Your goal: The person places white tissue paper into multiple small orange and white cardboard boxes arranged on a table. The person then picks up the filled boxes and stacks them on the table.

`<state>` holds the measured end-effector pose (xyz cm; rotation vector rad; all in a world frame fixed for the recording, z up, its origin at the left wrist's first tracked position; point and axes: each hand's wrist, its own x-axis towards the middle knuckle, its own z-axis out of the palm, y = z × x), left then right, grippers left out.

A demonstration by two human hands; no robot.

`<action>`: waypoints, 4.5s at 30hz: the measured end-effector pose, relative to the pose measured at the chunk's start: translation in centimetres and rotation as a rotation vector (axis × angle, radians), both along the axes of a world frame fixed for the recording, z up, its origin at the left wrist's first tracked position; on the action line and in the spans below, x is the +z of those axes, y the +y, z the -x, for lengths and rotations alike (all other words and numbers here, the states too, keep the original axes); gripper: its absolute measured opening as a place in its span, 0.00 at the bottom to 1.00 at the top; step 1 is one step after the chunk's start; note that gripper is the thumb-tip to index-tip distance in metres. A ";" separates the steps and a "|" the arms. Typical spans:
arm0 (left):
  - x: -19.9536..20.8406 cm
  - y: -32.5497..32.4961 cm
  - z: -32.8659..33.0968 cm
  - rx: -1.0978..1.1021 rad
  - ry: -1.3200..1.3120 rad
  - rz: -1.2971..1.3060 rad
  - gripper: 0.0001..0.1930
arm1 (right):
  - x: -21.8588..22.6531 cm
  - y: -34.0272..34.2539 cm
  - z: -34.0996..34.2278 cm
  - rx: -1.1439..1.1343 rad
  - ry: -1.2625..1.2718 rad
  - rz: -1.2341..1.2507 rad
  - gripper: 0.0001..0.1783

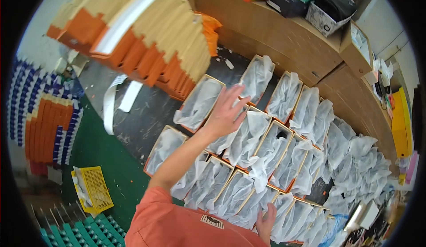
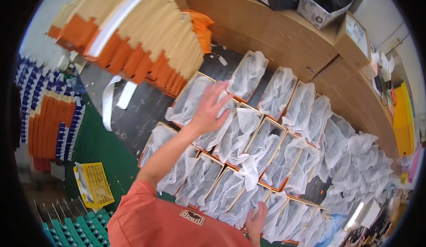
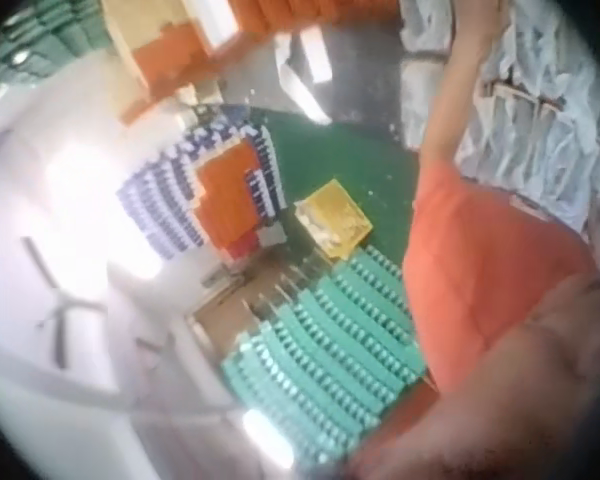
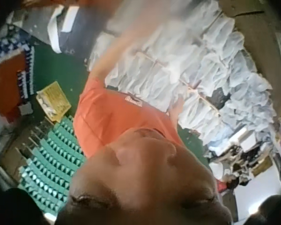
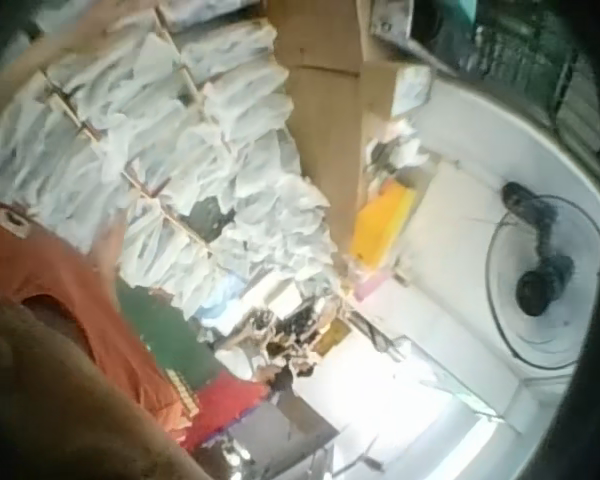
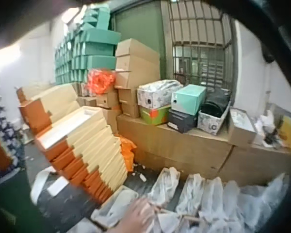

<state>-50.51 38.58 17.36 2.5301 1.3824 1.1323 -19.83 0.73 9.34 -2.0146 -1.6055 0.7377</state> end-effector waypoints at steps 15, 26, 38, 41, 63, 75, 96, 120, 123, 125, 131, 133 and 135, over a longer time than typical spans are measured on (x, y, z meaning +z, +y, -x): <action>37.7 -14.4 11.2 0.774 -0.012 -0.579 0.18 | -1.1 -7.9 -3.7 -0.084 0.405 -0.102 0.19; 4.7 -40.8 -9.4 -0.203 -0.371 0.683 0.12 | 3.5 -5.8 9.8 -0.104 1.829 -0.091 0.45; -8.1 -26.4 26.4 0.486 -0.040 0.516 0.30 | -1.4 -6.6 12.5 -0.241 -0.557 0.124 0.68; -14.3 -25.4 33.5 0.317 0.041 0.905 0.28 | -0.3 -3.2 16.0 -0.344 -0.485 0.123 0.66; -7.3 -10.6 41.1 -0.285 0.060 0.882 0.19 | -3.3 -11.2 56.5 -0.087 -0.253 0.014 0.59; -20.4 -7.0 46.4 -0.107 0.133 1.358 0.20 | -1.1 4.4 58.6 -0.016 -0.294 0.101 0.57; -15.7 -18.9 29.6 -0.041 -0.326 1.248 0.30 | -3.0 -12.3 51.5 -0.463 -0.209 0.145 0.59; 18.3 -1.1 31.8 -0.113 0.185 -0.379 0.34 | -1.1 5.2 54.2 -0.151 -0.131 0.105 0.47; 23.8 1.0 34.6 -0.231 0.214 0.163 0.18 | -0.3 4.2 55.2 -0.234 0.133 -0.077 0.42; 25.1 -6.9 30.4 -0.443 -0.317 0.421 0.14 | 1.2 3.9 51.7 -0.399 0.637 -0.111 0.38; 11.2 -28.3 25.5 -1.197 0.052 0.655 0.18 | 10.1 -2.7 45.0 -0.279 2.048 -0.715 0.52; 5.7 -31.8 22.8 -1.306 0.043 0.765 0.17 | 6.0 -7.6 42.1 -0.428 2.011 -0.804 0.45; 1.8 -32.6 20.0 -1.176 -0.294 0.927 0.17 | 6.3 -11.2 40.4 -0.810 1.774 -0.733 0.43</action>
